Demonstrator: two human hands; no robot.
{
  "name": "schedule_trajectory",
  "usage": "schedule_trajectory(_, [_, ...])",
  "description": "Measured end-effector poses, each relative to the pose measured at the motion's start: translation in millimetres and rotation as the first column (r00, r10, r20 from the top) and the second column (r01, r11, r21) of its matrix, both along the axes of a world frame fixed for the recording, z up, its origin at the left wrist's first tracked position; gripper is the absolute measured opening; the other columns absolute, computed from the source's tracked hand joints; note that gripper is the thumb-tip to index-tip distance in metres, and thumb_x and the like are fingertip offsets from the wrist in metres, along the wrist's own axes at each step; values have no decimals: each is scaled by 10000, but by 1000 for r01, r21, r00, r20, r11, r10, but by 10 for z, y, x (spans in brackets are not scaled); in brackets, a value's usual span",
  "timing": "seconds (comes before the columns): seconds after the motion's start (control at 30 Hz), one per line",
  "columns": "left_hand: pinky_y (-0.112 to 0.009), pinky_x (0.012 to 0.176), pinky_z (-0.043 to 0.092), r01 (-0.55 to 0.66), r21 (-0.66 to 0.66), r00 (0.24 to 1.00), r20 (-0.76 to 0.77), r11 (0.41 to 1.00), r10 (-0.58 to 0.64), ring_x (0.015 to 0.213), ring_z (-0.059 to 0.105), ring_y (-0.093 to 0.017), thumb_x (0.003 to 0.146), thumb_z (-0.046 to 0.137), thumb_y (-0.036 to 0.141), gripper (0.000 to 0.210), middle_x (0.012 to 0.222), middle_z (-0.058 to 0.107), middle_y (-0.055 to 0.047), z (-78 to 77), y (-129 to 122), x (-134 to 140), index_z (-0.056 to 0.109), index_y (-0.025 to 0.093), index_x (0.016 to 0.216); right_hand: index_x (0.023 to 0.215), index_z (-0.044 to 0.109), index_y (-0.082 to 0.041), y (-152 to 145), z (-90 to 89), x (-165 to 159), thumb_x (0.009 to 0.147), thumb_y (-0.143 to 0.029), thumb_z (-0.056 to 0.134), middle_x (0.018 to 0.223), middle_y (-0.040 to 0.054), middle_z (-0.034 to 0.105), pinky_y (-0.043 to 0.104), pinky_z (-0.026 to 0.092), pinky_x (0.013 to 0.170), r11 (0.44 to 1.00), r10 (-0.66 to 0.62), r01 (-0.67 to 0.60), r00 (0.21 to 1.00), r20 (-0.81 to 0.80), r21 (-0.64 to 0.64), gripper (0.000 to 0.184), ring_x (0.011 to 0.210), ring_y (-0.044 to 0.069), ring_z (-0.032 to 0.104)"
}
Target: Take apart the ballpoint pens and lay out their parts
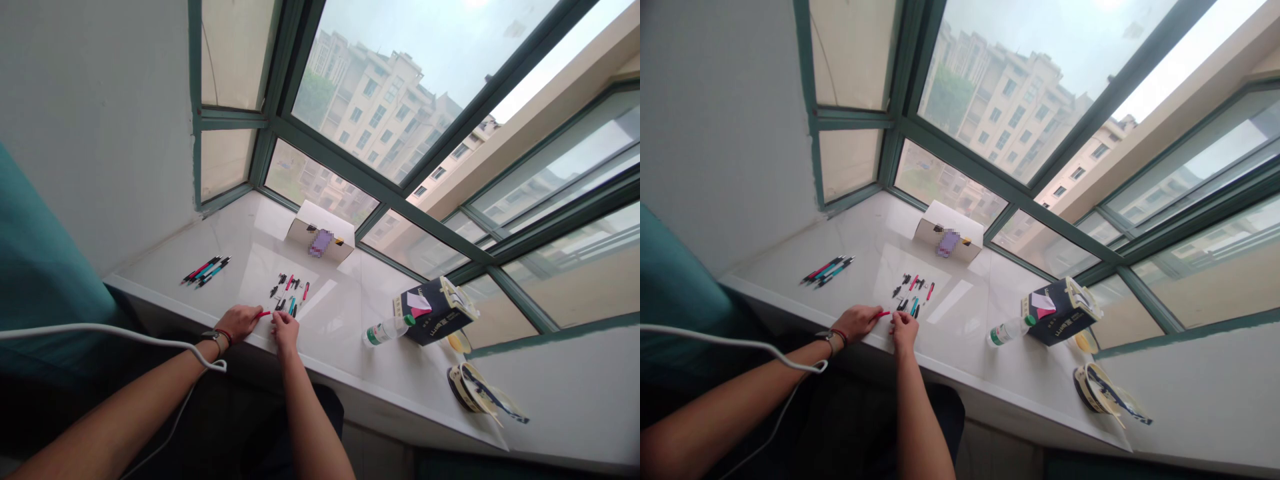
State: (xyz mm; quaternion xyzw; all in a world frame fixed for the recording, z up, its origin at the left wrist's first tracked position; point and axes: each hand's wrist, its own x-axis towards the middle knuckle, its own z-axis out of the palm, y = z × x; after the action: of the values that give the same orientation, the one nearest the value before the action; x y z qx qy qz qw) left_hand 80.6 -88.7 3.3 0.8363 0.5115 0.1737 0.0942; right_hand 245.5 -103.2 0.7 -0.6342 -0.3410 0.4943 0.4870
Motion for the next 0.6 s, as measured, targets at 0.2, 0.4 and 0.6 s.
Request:
schedule_trajectory(0.2, [-298, 709, 420, -8, 6, 1000, 3, 1000, 8, 751, 639, -203, 963, 350, 330, 274, 799, 691, -74, 21, -5, -7, 604, 227, 969, 941, 663, -129, 40, 87, 411, 743, -488, 636, 710, 34, 665, 202, 368, 405, 988, -129, 122, 989, 69, 99, 411, 449, 98, 513])
schedule_trajectory(0.4, [-300, 703, 419, -18, 2, 1000, 13, 1000, 18, 744, 630, -209, 950, 378, 320, 255, 790, 684, -68, 9, -5, -10, 614, 233, 984, 805, 696, -127, 187, 195, 932, 764, -438, 580, 662, 43, 677, 226, 408, 468, 999, -27, 11, 904, 428, 40, 335, 459, 127, 550])
schedule_trajectory(0.6, [-294, 707, 415, -23, -5, 1000, 15, 1000, 23, 748, 630, -202, 956, 378, 331, 252, 783, 682, -64, 4, 1, -10, 610, 233, 969, 723, 725, -153, 339, 242, 1002, 774, -345, 587, 522, 18, 629, 245, 396, 573, 978, 204, -185, 732, 650, -99, 242, 517, 152, 566])
